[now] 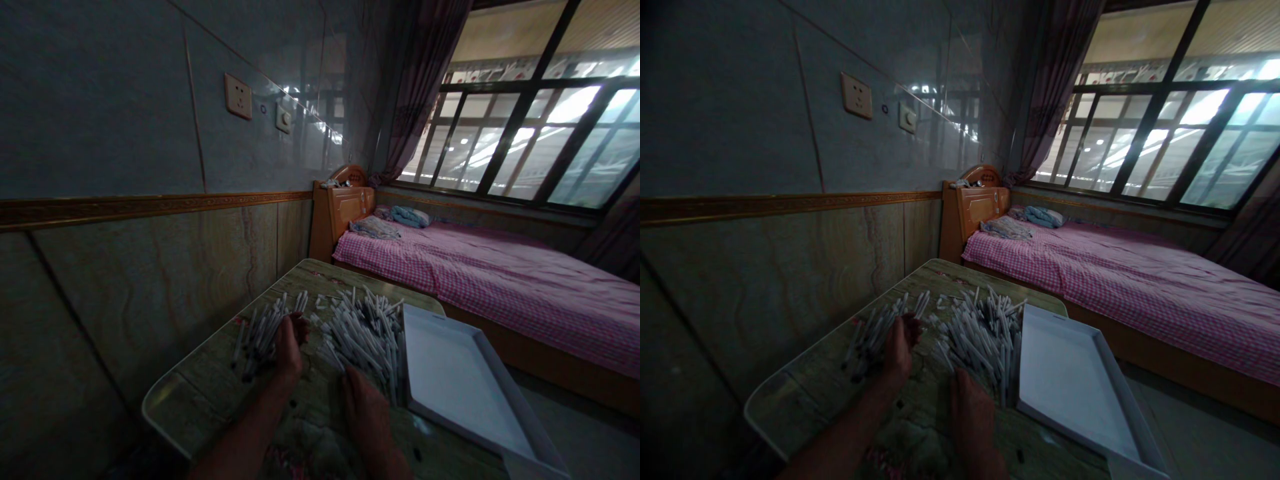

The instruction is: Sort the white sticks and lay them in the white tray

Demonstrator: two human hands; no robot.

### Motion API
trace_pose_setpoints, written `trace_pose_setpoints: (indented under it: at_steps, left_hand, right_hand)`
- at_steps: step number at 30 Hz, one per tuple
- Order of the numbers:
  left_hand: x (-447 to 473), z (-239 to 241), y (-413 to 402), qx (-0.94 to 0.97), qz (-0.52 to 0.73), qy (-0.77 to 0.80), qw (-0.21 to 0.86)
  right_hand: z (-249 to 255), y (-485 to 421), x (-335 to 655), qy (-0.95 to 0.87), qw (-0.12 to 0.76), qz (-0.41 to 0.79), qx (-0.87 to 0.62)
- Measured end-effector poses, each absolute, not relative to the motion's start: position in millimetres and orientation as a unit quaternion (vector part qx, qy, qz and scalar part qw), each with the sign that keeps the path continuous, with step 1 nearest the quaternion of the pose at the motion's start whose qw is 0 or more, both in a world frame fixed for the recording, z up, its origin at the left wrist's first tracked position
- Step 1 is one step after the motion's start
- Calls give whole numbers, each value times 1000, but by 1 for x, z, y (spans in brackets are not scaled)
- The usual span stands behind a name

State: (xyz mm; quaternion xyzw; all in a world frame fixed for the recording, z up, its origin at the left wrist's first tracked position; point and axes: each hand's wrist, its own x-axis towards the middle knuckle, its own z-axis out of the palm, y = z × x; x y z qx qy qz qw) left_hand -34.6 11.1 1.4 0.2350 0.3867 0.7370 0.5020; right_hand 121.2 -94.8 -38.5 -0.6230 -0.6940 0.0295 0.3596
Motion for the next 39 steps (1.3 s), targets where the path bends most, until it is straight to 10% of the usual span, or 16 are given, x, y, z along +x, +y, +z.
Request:
trace_pose_setpoints:
  at_steps: [8,20,39]
  left_hand:
    - [-45,24,-21,441,634,461,437]
    - [-56,-27,-113,810,106,551,170]
    - [11,-25,7,861,118,477,131]
  right_hand:
    - [-38,-94,129,-613,465,139,-623]
    - [-36,-87,133,-548,533,184,-618]
    - [-48,-82,142,-497,562,173,-638]
